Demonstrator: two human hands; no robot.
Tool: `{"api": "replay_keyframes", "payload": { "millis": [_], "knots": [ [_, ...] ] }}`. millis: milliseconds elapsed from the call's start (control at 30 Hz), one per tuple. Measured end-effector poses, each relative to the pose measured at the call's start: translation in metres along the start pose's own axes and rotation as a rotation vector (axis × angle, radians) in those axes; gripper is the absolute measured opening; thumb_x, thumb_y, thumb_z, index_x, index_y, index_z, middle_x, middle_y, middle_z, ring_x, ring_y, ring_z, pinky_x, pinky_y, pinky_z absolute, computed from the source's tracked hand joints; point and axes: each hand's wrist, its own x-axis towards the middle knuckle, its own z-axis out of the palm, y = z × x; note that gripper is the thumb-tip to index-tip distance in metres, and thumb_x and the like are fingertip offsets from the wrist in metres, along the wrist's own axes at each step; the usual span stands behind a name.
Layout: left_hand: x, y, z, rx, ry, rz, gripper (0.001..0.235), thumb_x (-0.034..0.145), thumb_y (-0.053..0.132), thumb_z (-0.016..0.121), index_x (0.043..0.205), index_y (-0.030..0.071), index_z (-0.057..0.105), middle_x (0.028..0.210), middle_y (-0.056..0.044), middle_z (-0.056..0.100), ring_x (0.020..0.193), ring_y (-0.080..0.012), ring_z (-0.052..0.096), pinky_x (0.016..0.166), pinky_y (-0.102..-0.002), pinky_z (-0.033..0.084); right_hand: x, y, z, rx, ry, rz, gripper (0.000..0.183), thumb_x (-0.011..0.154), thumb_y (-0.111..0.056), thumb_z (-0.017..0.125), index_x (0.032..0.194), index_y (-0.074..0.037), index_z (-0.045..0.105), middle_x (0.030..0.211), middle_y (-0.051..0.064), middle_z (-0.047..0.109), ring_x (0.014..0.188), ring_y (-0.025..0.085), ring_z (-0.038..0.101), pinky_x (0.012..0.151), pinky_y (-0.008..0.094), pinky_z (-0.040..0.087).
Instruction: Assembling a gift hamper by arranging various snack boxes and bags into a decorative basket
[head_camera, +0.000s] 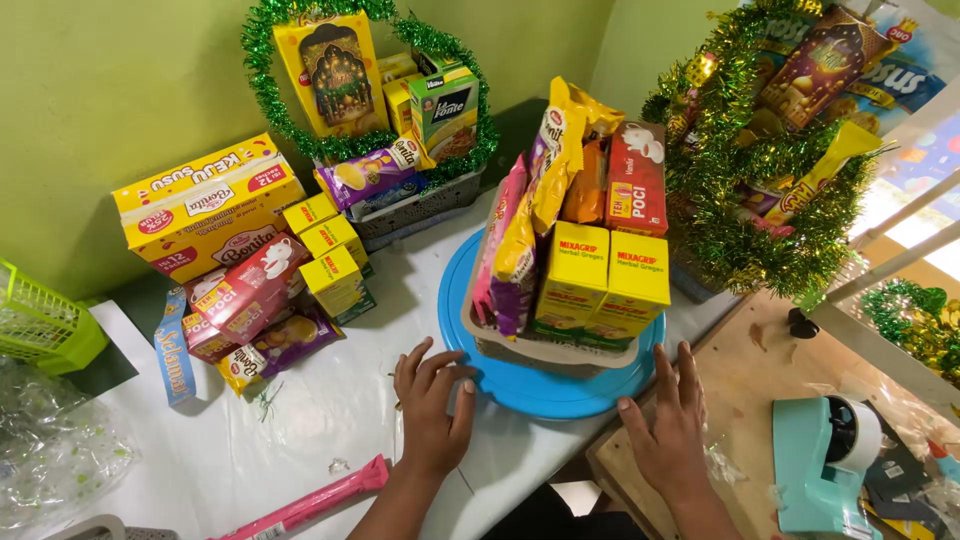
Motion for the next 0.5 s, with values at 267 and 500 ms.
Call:
{"api": "replay_keyframes", "payload": {
  "millis": [267, 500],
  "knots": [
    [-0.0003, 0.0029, 0.0001, 0.052, -0.073, -0.070, 0.035, 0.101, 0.031, 0.051, 0.128, 0.018, 0.068, 0.146, -0.004, 0.058, 0.151, -0.0343, 0.037, 0.119, -0.064, 0.019, -0.0008, 0.0026, 0.0012, -0.020, -0.007, -0.018, 0.079, 0.091, -0.045, 0.056, 0.161, -0.019, 0.031, 0.174, 0.012, 0.015, 0.157, 0.039, 0.018, 0.117, 0.063, 0.021],
    [-0.0025, 0.0009, 0.0040, 0.052, -0.079, -0.123, 0.046, 0.100, 0.030, 0.054, 0.143, 0.017, 0.059, 0.163, -0.006, 0.043, 0.158, -0.0343, 0.026, 0.121, -0.069, 0.009, -0.0007, 0.0010, 0.0008, -0.020, -0.012, -0.010, 0.078, 0.091, -0.052, 0.052, 0.160, -0.022, 0.034, 0.173, 0.013, 0.016, 0.157, 0.041, 0.018, 0.117, 0.066, 0.021]
  ]
}}
